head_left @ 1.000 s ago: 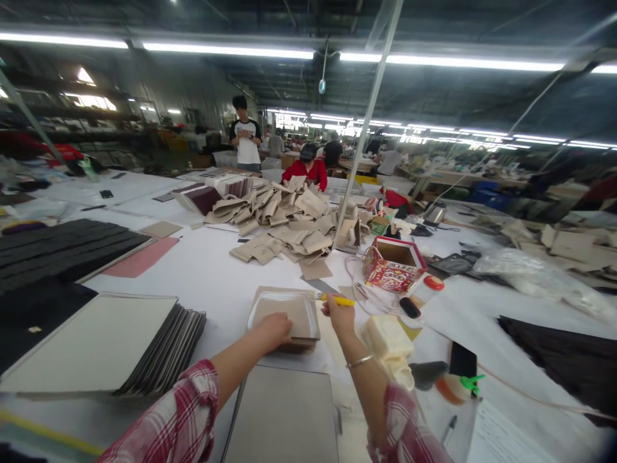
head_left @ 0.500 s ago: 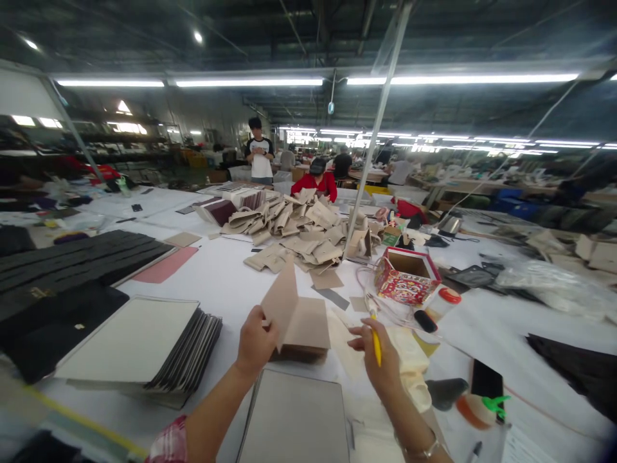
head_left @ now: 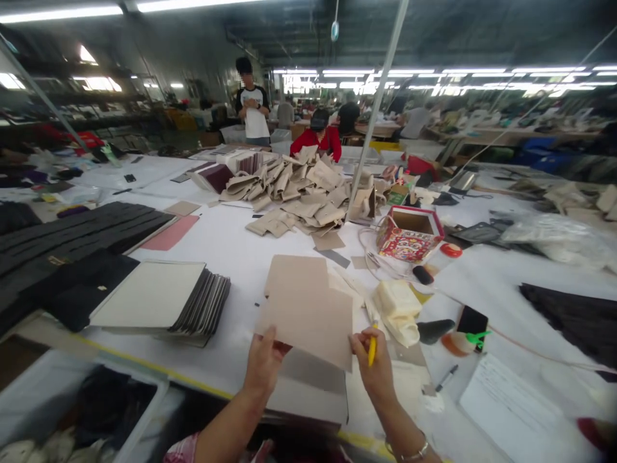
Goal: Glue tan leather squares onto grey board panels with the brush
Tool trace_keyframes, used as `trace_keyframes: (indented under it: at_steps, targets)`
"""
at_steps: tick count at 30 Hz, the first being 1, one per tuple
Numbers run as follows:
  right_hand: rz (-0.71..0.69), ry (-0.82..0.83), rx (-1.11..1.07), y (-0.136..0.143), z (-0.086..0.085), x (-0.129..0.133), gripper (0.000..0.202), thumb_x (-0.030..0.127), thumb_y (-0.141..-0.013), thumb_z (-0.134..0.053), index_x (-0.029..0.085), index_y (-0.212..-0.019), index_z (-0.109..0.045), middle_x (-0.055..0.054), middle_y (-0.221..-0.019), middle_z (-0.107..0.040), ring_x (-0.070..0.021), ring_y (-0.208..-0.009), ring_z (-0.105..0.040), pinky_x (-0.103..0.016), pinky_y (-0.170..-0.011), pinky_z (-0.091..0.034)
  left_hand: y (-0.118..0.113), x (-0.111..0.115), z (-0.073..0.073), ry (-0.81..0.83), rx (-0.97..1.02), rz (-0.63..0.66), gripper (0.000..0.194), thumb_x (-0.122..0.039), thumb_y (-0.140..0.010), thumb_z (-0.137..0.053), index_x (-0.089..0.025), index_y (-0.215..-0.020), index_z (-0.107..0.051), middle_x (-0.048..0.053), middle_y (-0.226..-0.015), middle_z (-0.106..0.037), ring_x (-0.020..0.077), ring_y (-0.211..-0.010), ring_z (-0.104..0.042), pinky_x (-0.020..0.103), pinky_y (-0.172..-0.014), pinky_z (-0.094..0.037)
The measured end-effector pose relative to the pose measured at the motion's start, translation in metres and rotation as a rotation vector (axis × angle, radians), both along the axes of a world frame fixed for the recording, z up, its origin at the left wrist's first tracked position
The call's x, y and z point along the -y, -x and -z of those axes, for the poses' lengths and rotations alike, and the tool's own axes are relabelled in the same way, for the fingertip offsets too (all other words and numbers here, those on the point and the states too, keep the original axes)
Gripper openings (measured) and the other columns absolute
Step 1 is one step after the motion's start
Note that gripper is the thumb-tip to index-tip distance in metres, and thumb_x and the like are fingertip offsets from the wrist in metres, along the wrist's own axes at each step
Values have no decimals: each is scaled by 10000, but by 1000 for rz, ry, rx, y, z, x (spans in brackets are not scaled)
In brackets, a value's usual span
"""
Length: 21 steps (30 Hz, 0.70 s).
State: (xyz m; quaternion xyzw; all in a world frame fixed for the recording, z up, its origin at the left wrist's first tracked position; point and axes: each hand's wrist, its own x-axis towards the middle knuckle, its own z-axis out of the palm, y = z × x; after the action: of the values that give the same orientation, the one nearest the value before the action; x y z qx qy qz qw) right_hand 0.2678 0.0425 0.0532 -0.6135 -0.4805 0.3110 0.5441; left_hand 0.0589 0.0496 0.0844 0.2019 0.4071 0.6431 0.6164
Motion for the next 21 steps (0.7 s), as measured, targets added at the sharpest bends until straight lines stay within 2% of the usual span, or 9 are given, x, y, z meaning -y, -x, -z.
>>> trace_keyframes:
  at_steps: [2, 5, 7, 9, 13, 21]
  targets:
    - [-19, 60, 59, -9, 14, 21, 305, 420, -744, -563, 218, -891, -387, 17, -702, -543, -139, -639, -550, -283, -631, -461, 19, 16, 21, 97, -109, -35, 349, -448, -750, -547, -213, -1005, -504, 25, -908, -613, 152, -775, -594, 286, -662, -487]
    - [-42, 140, 192, -15, 36, 49, 294, 444, -740, -552, 217, -855, -406, 5, -703, -550, -153, -646, -561, -288, -636, -459, 45, 37, 54, 225, -482, 25, 354, -477, -722, -557, -151, -858, -567, 20, -744, -607, 151, -681, -570, 244, -611, -459]
    - [-51, 177, 256, -13, 50, 60, 293, 466, -743, -532, 218, -845, -416, -2, -708, -555, -159, -642, -567, -288, -627, -459, 58, 44, 72, 235, -740, 99, 349, -479, -706, -561, -137, -761, -596, 19, -688, -603, 164, -677, -559, 244, -626, -444]
    - [-43, 203, 297, -9, 60, 63, 306, 496, -743, -510, 221, -842, -420, -6, -711, -560, -165, -639, -573, -291, -617, -462, 66, 45, 84, 212, -916, 137, 345, -479, -704, -549, -140, -718, -611, 22, -679, -608, 178, -696, -557, 253, -655, -436]
    - [-33, 248, 349, -1, 70, 57, 339, 545, -740, -478, 227, -841, -425, -13, -719, -575, -178, -648, -588, -294, -608, -465, 74, 36, 94, 204, -1043, 159, 339, -463, -705, -535, -137, -673, -622, 23, -643, -600, 169, -660, -542, 250, -632, -425]
    - [-40, 291, 419, 6, 75, 43, 370, 580, -736, -457, 230, -852, -433, -20, -725, -600, -181, -629, -602, -276, -579, -457, 82, 27, 105, 273, -1008, 163, 337, -447, -697, -548, -124, -662, -639, 18, -607, -605, 167, -636, -543, 244, -612, -415]
